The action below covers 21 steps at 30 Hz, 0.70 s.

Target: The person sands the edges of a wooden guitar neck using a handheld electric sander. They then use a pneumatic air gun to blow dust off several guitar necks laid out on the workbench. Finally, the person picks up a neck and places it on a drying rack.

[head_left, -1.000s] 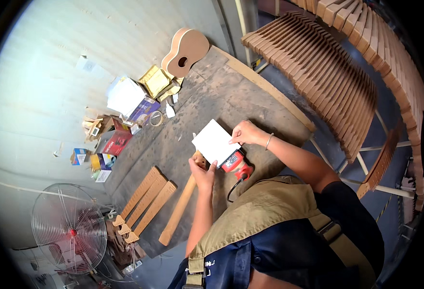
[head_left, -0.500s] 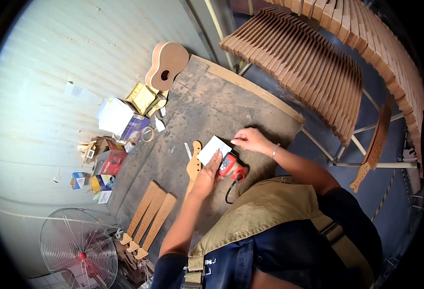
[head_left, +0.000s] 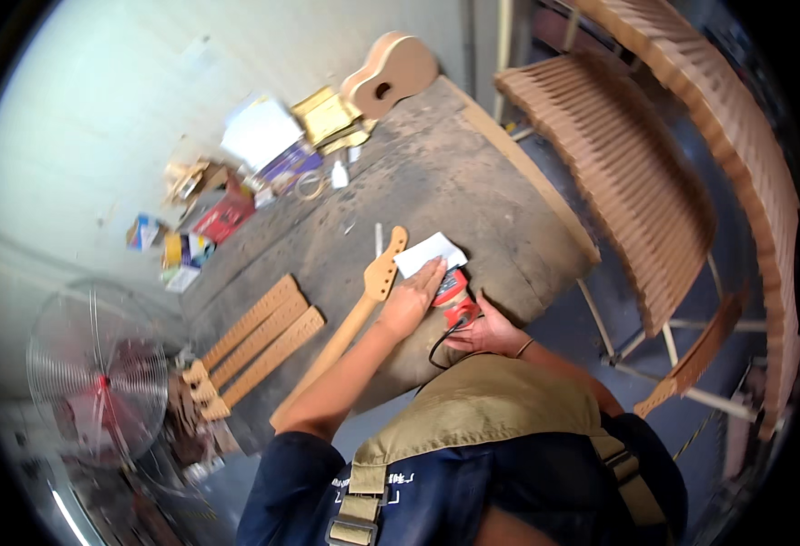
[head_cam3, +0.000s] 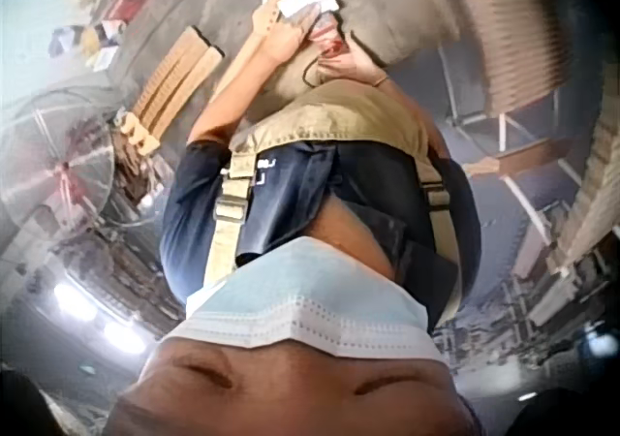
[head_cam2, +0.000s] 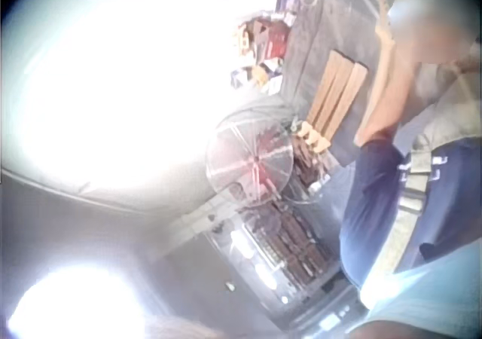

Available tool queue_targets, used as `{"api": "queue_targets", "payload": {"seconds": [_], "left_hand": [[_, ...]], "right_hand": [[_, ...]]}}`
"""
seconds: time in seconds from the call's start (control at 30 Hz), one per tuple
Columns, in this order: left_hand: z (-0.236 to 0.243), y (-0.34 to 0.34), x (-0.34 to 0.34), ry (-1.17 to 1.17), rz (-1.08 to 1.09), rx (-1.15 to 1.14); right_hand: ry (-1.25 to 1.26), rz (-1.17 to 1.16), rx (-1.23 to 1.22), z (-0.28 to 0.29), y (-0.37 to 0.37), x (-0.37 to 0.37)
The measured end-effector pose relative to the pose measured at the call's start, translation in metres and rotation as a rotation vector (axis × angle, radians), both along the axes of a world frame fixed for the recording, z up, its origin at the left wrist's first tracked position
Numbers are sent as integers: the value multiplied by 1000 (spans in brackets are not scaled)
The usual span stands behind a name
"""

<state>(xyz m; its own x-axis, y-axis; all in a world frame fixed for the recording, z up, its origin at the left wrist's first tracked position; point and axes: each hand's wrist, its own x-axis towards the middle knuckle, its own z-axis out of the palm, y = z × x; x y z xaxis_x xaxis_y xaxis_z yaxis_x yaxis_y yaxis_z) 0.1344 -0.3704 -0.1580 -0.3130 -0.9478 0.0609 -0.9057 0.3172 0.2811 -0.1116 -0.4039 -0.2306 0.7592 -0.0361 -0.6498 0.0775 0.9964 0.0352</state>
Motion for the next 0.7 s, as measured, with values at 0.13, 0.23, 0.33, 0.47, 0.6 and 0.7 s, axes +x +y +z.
{"api": "queue_targets", "payload": {"seconds": [0.13, 0.23, 0.33, 0.47, 0.6, 0.7], "left_hand": [[46, 9, -15, 486, 200, 286], [27, 31, -14, 1003, 445, 227], [4, 27, -4, 1676, 692, 587], [21, -8, 4, 1753, 687, 702], [-3, -11, 2, 1235, 684, 710], [-32, 16, 2, 1179, 619, 493]], "right_hand": [[-101, -268, -51, -11, 6, 4], [48, -272, -419, 12, 8, 2], [637, -124, -1474, 89, 4, 2], [744, -49, -2054, 105, -2, -3], [590, 167, -2013, 90, -5, -24], [328, 300, -1829, 88, -23, -29]]}}
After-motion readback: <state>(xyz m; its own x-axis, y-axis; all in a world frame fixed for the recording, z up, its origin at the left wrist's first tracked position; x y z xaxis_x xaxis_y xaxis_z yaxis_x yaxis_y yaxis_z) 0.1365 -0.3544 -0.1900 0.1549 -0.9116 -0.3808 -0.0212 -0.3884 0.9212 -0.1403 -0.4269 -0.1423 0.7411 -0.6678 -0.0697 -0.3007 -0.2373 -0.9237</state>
